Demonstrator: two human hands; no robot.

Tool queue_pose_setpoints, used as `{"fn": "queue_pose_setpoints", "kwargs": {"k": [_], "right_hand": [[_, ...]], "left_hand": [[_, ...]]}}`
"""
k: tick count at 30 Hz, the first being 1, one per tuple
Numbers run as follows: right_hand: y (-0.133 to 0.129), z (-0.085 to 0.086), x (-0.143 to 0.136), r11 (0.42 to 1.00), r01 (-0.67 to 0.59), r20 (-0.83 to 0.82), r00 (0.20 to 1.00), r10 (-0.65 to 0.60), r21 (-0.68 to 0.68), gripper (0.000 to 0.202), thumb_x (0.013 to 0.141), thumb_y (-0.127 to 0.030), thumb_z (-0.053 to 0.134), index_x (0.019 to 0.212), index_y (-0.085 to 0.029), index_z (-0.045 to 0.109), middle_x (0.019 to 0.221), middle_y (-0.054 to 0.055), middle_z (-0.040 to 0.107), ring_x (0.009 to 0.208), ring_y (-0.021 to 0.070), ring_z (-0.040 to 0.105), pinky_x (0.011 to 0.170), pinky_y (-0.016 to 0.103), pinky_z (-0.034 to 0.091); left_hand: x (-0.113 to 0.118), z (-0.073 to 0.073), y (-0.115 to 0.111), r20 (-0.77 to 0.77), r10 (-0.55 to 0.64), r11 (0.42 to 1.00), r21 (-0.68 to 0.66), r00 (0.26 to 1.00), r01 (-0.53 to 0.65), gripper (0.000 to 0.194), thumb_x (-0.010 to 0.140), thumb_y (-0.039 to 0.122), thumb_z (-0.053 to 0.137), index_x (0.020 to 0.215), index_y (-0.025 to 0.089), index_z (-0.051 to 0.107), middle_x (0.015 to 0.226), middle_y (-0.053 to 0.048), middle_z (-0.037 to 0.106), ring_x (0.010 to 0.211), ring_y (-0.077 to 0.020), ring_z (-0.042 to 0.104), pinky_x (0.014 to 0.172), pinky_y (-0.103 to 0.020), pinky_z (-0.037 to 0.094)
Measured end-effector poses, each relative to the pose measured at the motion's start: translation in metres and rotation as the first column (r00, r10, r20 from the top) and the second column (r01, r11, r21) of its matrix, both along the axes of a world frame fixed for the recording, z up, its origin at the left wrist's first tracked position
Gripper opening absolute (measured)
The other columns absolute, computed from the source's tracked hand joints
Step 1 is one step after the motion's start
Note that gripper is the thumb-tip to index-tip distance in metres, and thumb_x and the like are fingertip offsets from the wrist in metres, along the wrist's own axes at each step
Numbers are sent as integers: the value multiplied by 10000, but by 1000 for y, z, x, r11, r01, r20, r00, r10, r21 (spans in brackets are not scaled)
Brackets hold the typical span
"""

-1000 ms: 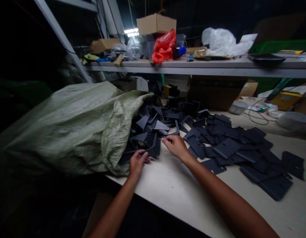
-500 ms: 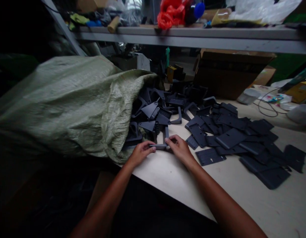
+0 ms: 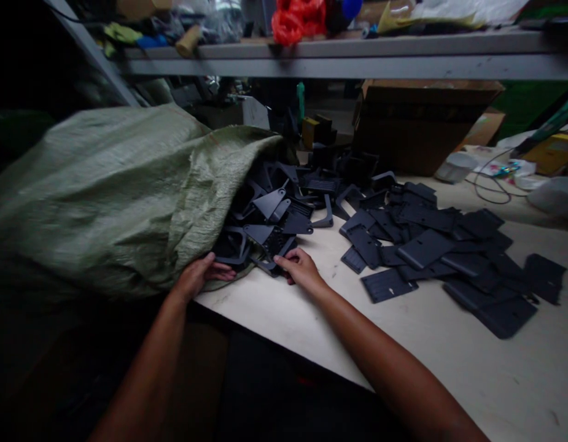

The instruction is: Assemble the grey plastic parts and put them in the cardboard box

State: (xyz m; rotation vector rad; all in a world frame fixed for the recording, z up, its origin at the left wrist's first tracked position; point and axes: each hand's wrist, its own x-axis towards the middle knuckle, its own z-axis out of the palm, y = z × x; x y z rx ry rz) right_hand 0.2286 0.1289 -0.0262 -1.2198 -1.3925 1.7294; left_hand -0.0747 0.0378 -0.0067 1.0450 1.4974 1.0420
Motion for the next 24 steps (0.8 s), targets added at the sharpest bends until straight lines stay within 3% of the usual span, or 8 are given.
{"fn": "queue_pose_setpoints", "kwargs": {"k": [5,8,12,16,18,21,24], "right_hand": [[-4,7,11,994,2,54,999,-8,106,467,836,-654,727,960,-225,588,752,-14,626,561,148,584,483,250,478],[-1,19,34,965,86,107,988,-115,246,456,875,-658,683,985,-219,624,779,15,644,615,174,592,539,269,474],[21,32,59,870,201,143,945,-293,449,461,871,-571,721,1154,-212,662,1082,95,707,781,209,605,755,331,512],[50,34,60,845,176,122,955,-271,505,503,828,-448,772,1272,-221,700,1304,121,684,968,246,646,935,379,510],[61,32,55,869,142,87,975,-206,474,425,807,-409,777,1182,-212,752,1158,95,740,942,243,667,904,374,533],[73,31,52,914,147,-19,988,-151,378,390,790,-435,766,1085,-180,764,836,46,724,702,199,642,734,355,560],[78,35,62,931,248,-199,960,-198,269,472,768,-506,778,1110,-188,712,759,9,661,657,175,624,723,356,578]], "left_hand": [[23,-3,0,-73,57,998,26,996,-55,732,811,841,604,838,141,814,820,-153,808,746,-306,758,804,-448,631],[44,-3,-12,-107,62,997,58,992,-56,679,865,780,605,912,139,824,923,-146,819,859,-303,768,854,-423,615],[69,7,-27,-180,58,994,98,982,-40,558,916,677,623,881,160,830,919,-124,818,878,-296,767,849,-399,602],[94,24,-32,-228,-30,984,165,973,69,468,944,605,630,928,185,836,925,-98,817,888,-293,762,842,-384,590],[107,31,-34,-255,-96,975,171,962,143,445,971,577,607,962,195,836,936,-90,815,906,-286,760,842,-363,573],[123,38,-40,-266,-182,966,133,947,223,421,985,561,599,1011,211,832,948,-82,812,928,-280,757,834,-337,552],[131,43,-46,-209,-227,963,100,951,252,439,986,582,594,1049,213,825,981,-88,809,938,-284,757,841,-341,557]]}}
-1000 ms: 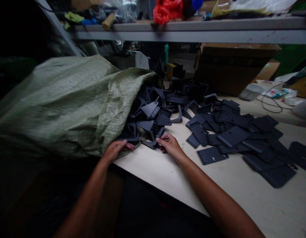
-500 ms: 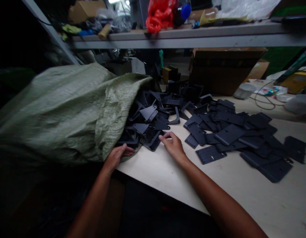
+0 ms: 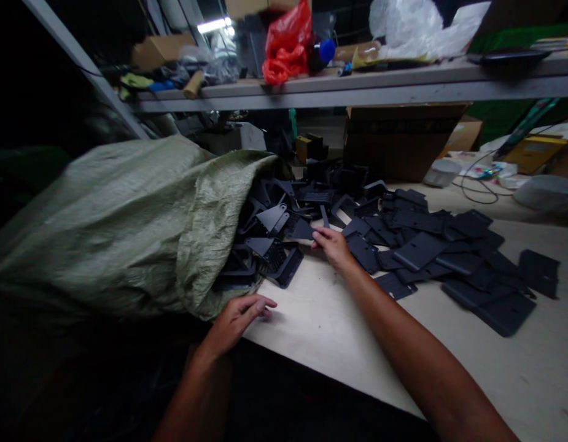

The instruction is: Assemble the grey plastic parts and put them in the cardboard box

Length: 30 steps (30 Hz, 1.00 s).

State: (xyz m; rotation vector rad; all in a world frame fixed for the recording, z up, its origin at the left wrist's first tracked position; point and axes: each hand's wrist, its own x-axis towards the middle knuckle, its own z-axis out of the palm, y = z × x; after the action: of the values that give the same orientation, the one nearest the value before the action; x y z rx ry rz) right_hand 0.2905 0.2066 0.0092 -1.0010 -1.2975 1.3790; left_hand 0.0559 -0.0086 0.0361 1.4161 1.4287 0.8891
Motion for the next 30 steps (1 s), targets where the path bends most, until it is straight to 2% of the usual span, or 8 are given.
{"fn": "queue_pose_setpoints", "kwargs": {"k": [6,10,12,16,19,21,24,30], "right_hand": [[-41,10,38,992,33,-297,952,-68,-122,410,758,-513,836,1035,-279,645,895,5,664,757,167,648,830,382,612],[-97,3,57,965,-110,-369,929,15,-239,335,775,-430,873,1025,-276,710,873,12,673,729,164,628,797,355,594],[-125,-5,62,921,-240,-397,912,105,-307,301,799,-408,874,1027,-261,743,871,20,686,729,160,624,782,330,571],[-169,-25,62,798,-464,-433,854,287,-386,272,862,-448,839,993,-225,756,832,43,706,789,184,667,825,341,556],[-186,-39,60,781,-475,-346,871,349,-405,334,856,-513,834,956,-208,743,824,55,722,778,199,683,801,352,558],[-187,-44,63,838,-389,-203,920,335,-382,404,814,-568,852,950,-203,744,824,55,726,740,202,674,742,343,556],[-178,-42,79,921,-216,20,972,235,-325,471,782,-608,851,1037,-221,766,931,71,753,783,221,684,721,347,565],[-151,-28,129,996,30,414,910,7,-83,501,826,-616,779,1128,-216,785,978,100,772,828,254,696,751,386,568]], "left_hand": [[7,-2,2,235,-42,998,-33,971,52,528,1004,618,534,1152,183,792,1152,-140,790,988,-312,761,913,-410,580],[30,-9,21,485,-46,998,-15,874,61,646,975,682,529,1277,146,726,1252,-193,758,1073,-355,748,955,-466,576],[51,-8,31,641,-6,1000,-2,768,9,709,927,730,573,1288,133,703,1241,-199,760,1125,-374,728,987,-490,565],[97,7,42,910,21,999,-33,413,20,864,885,833,492,1382,139,624,1342,-205,709,1294,-401,637,1105,-561,496],[119,13,37,971,10,996,-31,238,84,740,866,717,574,1379,183,594,1295,-168,719,1262,-371,656,1129,-571,477],[124,10,29,967,10,994,-36,253,99,570,823,548,687,1281,216,616,1145,-113,738,1125,-333,712,1057,-541,532],[120,2,16,889,-84,990,22,450,142,488,798,392,788,1220,209,624,1026,-89,721,991,-297,727,962,-473,568],[109,2,6,685,-156,987,81,711,139,478,838,359,831,1231,184,624,1057,-98,700,987,-240,667,944,-384,507]]}}
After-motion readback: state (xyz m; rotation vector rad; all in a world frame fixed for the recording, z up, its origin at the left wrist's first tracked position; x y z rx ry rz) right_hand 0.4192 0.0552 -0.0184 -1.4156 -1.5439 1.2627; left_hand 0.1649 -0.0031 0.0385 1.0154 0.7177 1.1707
